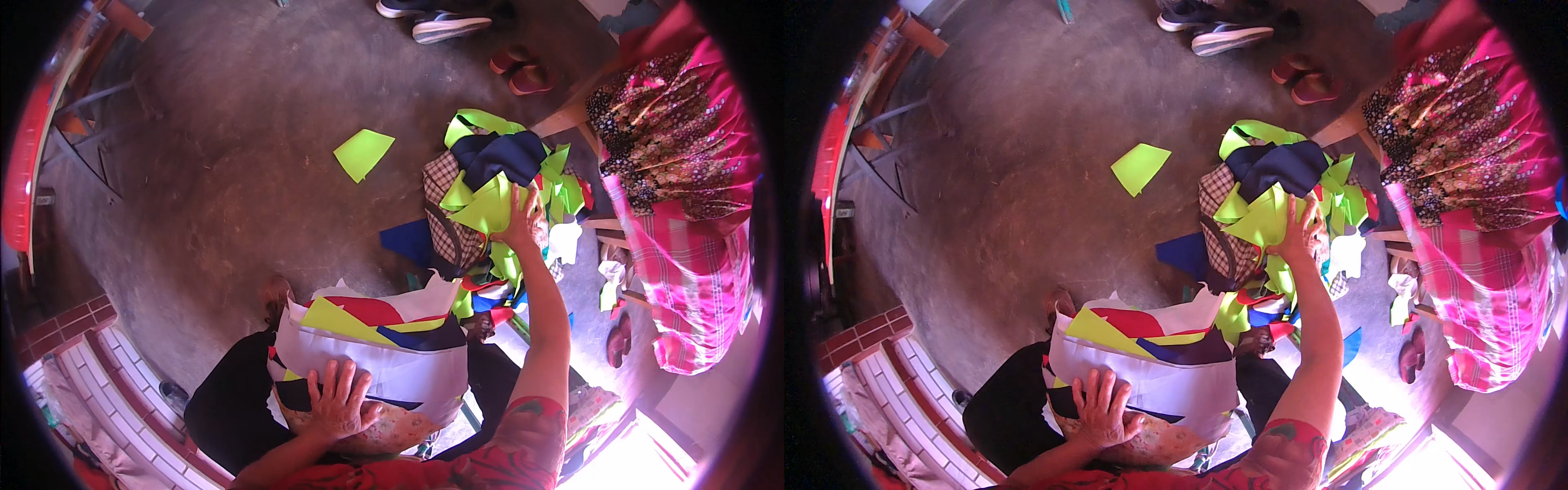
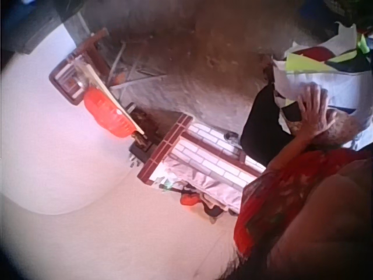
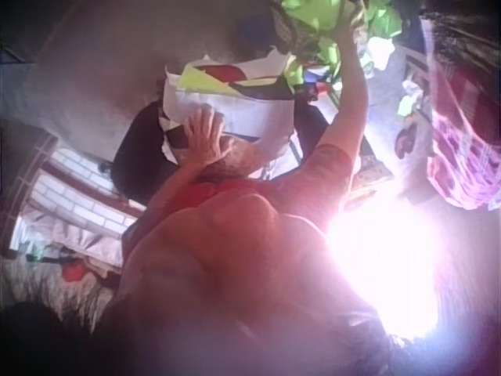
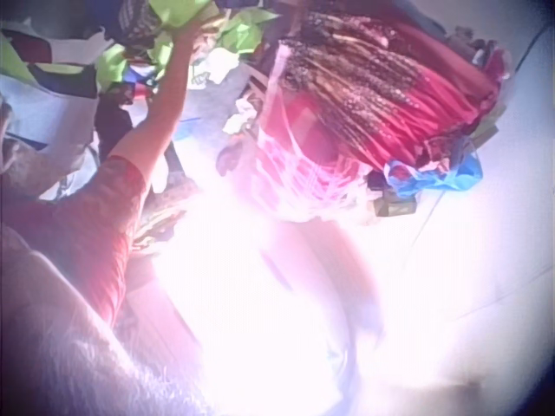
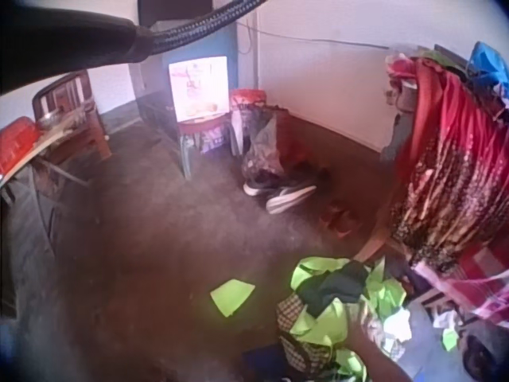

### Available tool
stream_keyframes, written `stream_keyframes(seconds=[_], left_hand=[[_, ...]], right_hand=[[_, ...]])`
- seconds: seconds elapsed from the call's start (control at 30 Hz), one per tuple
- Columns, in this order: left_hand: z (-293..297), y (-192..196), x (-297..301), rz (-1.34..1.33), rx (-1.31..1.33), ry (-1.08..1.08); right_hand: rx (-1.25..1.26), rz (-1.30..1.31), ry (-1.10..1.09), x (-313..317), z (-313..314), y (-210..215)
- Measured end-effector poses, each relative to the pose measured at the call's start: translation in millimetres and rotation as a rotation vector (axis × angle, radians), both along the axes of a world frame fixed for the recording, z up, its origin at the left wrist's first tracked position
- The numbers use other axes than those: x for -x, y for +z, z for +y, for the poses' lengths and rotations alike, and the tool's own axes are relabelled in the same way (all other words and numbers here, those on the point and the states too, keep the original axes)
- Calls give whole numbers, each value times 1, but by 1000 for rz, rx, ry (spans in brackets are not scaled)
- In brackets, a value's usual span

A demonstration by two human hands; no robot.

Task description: The person sits on the floor and sorts through a pile of colorful fabric pieces, picking up, unfolding, and placing them back into the pile. They handle various shapes and colors, including neon green, black, red, and patterned pieces, without using any tools.

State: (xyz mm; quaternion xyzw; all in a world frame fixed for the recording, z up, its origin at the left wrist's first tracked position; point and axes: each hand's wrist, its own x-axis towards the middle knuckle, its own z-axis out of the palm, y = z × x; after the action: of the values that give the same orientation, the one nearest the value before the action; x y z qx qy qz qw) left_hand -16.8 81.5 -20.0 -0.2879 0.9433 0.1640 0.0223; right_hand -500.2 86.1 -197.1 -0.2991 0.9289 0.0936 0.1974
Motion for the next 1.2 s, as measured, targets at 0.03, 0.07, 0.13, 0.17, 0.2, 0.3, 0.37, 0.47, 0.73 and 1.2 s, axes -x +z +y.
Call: stream_keyframes(seconds=[0.03, 0.07, 0.13, 0.17, 0.2, 0.3, 0.37, 0.47, 0.73, 1.2], left_hand=[[3, 1, 0, -3, 8, 9], [5, 3, -1, -28, 23, 16], [5, 0, -1, 19, 35, 21], [6, -2, -2, 41, 42, 29], [6, -2, -2, 43, 52, 14], [2, -2, 0, 39, 64, -28], [3, 2, 1, 7, 46, -20], [-2, 2, 4, 26, 17, -33], [2, 0, 3, 80, -10, 44], [0, 6, 5, 195, -63, 84]], right_hand=[[-20, 19, 17, -1, -7, 8], [-25, 75, 42, -7, -16, 16], [8, 82, 40, 4, -7, -1], [25, 84, 46, 8, -3, -10], [101, 113, 101, 7, 1, -13], [111, 169, 146, 21, 14, -35], [171, 149, 141, 12, 9, -23], [234, 126, 107, 15, 23, -13], [370, 233, 33, 19, 34, 53], [587, 417, 95, 34, 62, 204]])
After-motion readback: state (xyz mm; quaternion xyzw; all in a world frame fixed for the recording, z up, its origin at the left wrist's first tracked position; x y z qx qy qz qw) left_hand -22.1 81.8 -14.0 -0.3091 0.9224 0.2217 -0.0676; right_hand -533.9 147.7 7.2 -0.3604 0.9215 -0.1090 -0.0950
